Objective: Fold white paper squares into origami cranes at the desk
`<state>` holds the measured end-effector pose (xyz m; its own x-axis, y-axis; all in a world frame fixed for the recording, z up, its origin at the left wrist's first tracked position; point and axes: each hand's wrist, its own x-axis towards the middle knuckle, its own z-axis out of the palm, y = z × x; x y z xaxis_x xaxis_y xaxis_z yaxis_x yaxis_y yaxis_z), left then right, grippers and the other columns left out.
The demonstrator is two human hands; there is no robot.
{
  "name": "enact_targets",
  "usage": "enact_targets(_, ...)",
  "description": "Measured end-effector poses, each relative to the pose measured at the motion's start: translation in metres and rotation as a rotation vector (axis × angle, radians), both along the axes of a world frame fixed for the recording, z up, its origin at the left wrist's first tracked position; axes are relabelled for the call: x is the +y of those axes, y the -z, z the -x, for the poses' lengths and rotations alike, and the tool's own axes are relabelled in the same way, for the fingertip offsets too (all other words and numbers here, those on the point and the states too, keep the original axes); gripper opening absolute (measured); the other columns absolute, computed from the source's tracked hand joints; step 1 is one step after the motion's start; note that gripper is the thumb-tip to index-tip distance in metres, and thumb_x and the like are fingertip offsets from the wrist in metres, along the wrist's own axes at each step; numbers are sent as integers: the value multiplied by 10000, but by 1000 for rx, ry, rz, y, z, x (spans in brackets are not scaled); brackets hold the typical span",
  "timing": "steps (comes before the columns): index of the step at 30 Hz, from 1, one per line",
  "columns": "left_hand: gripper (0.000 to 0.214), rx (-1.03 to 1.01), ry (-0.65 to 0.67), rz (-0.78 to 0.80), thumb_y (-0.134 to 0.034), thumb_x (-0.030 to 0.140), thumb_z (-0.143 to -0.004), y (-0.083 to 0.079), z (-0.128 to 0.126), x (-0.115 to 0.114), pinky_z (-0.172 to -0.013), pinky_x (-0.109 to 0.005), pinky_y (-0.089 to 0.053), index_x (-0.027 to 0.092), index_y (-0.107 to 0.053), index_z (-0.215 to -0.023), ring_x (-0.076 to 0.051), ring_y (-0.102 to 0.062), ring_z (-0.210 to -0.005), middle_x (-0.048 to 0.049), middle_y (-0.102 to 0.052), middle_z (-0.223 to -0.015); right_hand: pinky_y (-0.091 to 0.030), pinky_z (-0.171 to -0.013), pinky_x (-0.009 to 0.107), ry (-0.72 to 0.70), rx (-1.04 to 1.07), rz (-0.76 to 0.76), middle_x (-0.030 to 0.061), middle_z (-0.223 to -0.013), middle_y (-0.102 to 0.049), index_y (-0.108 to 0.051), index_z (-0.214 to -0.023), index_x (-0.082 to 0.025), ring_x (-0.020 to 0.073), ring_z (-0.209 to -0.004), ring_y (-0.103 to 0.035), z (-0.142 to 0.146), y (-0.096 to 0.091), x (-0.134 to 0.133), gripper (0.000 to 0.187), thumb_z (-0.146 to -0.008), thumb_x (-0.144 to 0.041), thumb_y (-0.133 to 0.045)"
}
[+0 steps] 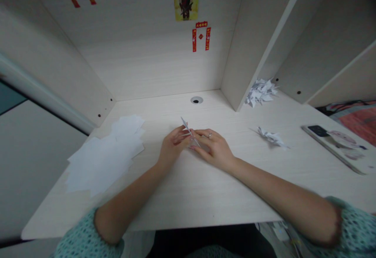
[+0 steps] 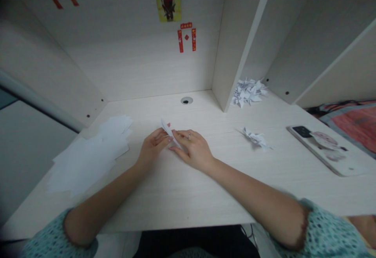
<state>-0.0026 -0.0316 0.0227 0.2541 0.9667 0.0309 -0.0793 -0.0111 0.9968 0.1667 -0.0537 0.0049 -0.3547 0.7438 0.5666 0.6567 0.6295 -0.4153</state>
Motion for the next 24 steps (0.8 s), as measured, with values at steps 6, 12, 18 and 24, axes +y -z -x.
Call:
enact_targets(6, 454, 60, 20, -81, -648, 348, -762, 4, 3, 2, -896, -342, -471, 184, -579, -1180, -224, -627, -1009, -80, -680, -1083, -479, -899, 380, -32, 187, 68, 68, -1128, -643, -570, -1234, -257, 215, -1020, -589, -1, 1, 3, 372, -876, -354, -533)
enact_targets(12, 510, 198, 26, -102, -661, 376, -744, 9, 5, 4, -875, -346, -480, 187, -559, -1206, -218, -650, -945, -83, -686, -1062, -496, -851, 348, -72, 448, 219, 45, -1010, -676, -655, -1109, -288, 192, -935, -626, 0, 9, 11, 282, -838, -343, -596)
enact_targets(18, 502, 220, 41, -116, -651, 386, -748, 6, 6, 3, -855, -325, -485, 181, -559, -1197, -211, -655, -932, -76, -691, -1054, -497, -836, 357, -97, 493, 242, 58, -993, -682, -661, -1100, -281, 194, -904, -633, 0, 8, 12, 280, -833, -341, -601)
enact_targets(24, 487, 234, 49, -131, -631, 386, -764, 3, 6, 2, -852, -331, -483, 189, -548, -1201, -218, -652, -942, -79, -678, -1093, -501, -781, 332, -79, 482, 236, 56, -943, -688, -669, -1082, -267, 179, -840, -634, 0, 8, 13, 271, -835, -351, -594)
